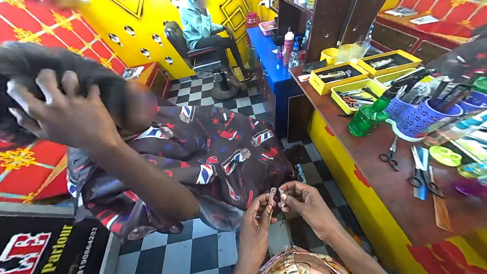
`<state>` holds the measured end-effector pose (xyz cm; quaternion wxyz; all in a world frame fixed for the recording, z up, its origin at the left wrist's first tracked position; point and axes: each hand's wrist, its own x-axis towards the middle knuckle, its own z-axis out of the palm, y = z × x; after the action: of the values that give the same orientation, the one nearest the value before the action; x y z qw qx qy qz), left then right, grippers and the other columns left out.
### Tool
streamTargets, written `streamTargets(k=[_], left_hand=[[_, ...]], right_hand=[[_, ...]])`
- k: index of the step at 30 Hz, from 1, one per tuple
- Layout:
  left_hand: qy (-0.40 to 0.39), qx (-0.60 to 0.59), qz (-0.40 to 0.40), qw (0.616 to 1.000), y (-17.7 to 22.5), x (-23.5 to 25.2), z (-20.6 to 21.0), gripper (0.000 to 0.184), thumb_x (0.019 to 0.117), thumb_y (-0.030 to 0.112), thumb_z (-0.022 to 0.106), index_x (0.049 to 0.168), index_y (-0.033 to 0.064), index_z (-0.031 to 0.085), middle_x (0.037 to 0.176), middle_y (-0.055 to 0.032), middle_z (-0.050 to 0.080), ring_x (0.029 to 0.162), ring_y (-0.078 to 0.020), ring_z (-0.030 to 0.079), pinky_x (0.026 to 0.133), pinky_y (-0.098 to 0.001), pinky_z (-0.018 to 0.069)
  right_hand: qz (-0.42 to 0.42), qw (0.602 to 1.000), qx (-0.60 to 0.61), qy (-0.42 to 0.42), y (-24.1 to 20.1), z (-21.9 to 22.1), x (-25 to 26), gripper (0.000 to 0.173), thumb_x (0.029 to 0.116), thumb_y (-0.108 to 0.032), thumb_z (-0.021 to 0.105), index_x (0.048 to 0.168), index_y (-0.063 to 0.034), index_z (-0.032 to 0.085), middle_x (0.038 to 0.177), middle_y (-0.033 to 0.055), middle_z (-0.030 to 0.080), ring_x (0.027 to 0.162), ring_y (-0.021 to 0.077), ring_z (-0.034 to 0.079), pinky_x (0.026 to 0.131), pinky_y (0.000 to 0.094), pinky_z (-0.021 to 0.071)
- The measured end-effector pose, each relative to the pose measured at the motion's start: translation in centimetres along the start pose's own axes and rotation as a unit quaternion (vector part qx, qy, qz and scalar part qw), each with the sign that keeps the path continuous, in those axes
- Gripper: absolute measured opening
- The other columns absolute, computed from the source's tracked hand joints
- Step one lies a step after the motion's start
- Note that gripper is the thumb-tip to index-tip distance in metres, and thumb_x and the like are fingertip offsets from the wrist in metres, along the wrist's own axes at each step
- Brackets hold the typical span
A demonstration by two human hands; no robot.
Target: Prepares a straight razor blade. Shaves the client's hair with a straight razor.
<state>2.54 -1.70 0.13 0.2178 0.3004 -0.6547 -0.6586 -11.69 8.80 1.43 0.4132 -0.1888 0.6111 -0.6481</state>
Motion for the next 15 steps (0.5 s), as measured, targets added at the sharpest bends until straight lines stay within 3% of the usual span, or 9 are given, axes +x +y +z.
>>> streamTargets(k=[6, 15], left_hand=[[0.016, 0.021, 0.020, 0.999, -0.43, -0.20, 0.24, 0.027, 0.0982, 0.003, 0.060, 0.124, -0.0003, 0.067, 0.114, -0.0113, 0.068, 0.088, -0.0171, 0.072, 0.072, -0.0304, 0.0649], [-0.003, 0.014, 0.042, 0.999, -0.74, -0.45, 0.50, 0.028, 0.0983, 0.005, 0.062, 0.125, 0.0025, 0.069, 0.115, -0.0117, 0.067, 0.091, -0.0184, 0.071, 0.071, -0.0306, 0.0650]], right_hand=[[0.026, 0.998, -0.033, 0.042, -0.23, 0.27, 0.29, 0.024, 0.0892, -0.007, 0.077, 0.111, -0.0036, 0.067, 0.089, 0.0064, 0.073, 0.077, 0.0166, 0.071, 0.068, 0.0295, 0.0609], [0.020, 0.999, -0.003, 0.047, 0.17, -0.06, 0.35, 0.025, 0.0870, -0.005, 0.078, 0.109, -0.0030, 0.066, 0.085, 0.0058, 0.072, 0.071, 0.0134, 0.068, 0.061, 0.0247, 0.0551]])
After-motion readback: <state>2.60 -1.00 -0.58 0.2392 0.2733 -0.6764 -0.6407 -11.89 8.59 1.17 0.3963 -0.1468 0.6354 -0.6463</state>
